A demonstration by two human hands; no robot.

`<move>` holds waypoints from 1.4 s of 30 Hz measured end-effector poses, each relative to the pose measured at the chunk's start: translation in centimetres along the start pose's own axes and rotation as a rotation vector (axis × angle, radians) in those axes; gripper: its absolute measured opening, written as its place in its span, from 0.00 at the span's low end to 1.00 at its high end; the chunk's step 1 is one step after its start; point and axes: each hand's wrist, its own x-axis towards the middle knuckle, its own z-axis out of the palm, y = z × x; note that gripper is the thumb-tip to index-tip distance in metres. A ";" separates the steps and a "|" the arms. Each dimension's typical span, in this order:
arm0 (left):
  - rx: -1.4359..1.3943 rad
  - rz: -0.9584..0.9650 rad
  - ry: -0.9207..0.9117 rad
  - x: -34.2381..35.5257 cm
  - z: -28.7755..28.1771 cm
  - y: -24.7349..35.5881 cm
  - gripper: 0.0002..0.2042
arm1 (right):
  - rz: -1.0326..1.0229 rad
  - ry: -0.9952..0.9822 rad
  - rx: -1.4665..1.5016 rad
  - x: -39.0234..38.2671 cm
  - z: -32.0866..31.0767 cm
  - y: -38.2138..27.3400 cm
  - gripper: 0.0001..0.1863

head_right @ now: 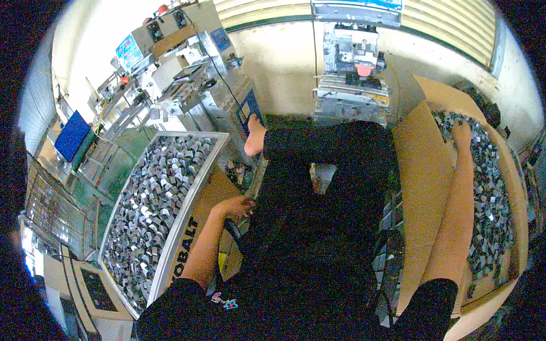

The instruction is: Picking up small grey components, placing them onto a pad printing machine for marking, and then sorting them.

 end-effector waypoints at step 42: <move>0.366 1.208 0.901 8.9 -3.9 42.7 0.15 | -0.631 0.077 0.504 -9.5 -0.8 -24.8 0.07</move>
